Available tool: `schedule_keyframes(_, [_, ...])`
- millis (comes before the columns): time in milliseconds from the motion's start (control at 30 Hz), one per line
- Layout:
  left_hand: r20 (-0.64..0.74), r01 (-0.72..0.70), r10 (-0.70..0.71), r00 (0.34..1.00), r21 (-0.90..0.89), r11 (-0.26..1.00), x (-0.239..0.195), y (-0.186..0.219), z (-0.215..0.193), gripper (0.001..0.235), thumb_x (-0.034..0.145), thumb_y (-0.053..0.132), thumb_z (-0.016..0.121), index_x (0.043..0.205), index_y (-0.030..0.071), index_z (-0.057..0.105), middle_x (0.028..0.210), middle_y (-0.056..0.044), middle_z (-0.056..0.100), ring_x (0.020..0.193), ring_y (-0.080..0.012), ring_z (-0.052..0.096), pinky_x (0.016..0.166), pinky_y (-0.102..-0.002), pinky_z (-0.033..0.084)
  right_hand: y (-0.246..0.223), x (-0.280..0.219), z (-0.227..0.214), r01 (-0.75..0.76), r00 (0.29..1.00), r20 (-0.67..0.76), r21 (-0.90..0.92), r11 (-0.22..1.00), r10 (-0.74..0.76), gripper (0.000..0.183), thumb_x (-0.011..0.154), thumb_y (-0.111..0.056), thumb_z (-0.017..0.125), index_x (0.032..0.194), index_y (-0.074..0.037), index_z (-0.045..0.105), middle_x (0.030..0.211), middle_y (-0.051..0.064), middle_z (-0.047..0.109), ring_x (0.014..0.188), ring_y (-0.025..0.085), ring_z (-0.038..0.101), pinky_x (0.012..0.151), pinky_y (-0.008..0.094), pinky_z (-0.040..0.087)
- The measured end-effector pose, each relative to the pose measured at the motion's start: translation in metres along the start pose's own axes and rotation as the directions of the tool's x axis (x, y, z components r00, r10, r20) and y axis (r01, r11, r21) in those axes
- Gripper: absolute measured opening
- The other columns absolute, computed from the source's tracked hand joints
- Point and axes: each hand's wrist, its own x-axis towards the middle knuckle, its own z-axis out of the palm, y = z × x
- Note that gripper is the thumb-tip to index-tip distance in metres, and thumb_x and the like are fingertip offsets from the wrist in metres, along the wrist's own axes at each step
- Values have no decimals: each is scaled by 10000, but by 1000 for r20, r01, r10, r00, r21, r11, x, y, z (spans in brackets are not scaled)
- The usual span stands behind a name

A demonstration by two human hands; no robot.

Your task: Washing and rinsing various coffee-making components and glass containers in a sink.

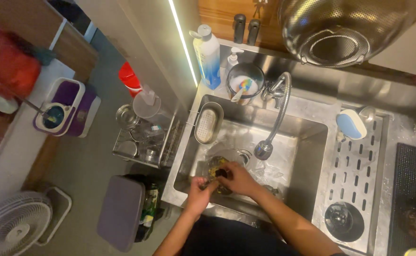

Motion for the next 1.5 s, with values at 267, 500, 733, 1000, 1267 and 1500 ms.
schedule_keyframes(267, [5, 140, -141, 990, 92, 986, -13, 39, 1, 506, 798, 418, 824, 1055, 75, 556, 870, -58, 642, 723, -191, 583, 611, -357, 494, -6, -3, 7, -34, 998, 47, -66, 997, 37, 404, 744, -232, 816, 1072, -25, 702, 990, 185, 704, 910, 328, 710, 804, 408, 571])
schedule_keyframes(500, [-173, 135, -51, 984, 525, 840, 11, 28, -11, 766, 694, 611, 855, 1056, 11, 545, 940, -206, 702, 877, -349, 685, 819, -435, 555, 20, -15, -13, -92, 989, -133, -258, 962, 59, 353, 731, -231, 834, 992, -23, 719, 948, 230, 696, 895, 409, 672, 797, 467, 537])
schedule_keyframes(733, [-126, 101, -24, 992, 650, 753, 66, 11, -3, 860, 795, 564, 742, 1237, -139, 519, 1182, -356, 662, 1127, -455, 666, 947, -465, 535, 37, -33, -32, -239, 971, -62, -288, 927, 231, 246, 782, -231, 752, 1006, -135, 782, 906, 192, 744, 824, 366, 710, 769, 450, 561])
schedule_keyframes(1000, [-234, 391, -331, 914, 723, 569, 133, -52, 5, 870, 915, 648, 543, 1352, -103, 497, 1332, -287, 624, 1256, -415, 615, 1055, -493, 477, 19, -35, -47, -340, 939, -122, -204, 918, 321, 254, 763, -261, 771, 973, -121, 792, 875, 164, 753, 761, 326, 726, 725, 437, 563])
schedule_keyframes(1267, [-146, 273, -281, 949, 826, 493, 182, -149, 2, 674, 997, 572, 476, 1135, -31, 744, 1225, -263, 695, 1178, -399, 671, 1013, -476, 527, 22, -25, -47, -512, 854, -44, 109, 852, 518, 278, 740, -179, 807, 999, -83, 784, 828, 112, 783, 696, 207, 706, 695, 387, 564])
schedule_keyframes(1500, [-130, 266, -255, 958, 728, 631, 124, -53, 25, 639, 984, 609, 488, 1277, 74, 679, 1296, -217, 663, 1212, -399, 622, 1010, -507, 482, 40, -23, -39, -487, 863, -4, 259, 834, 505, 277, 739, -100, 815, 1009, -42, 807, 872, 89, 808, 759, 166, 718, 745, 334, 568])
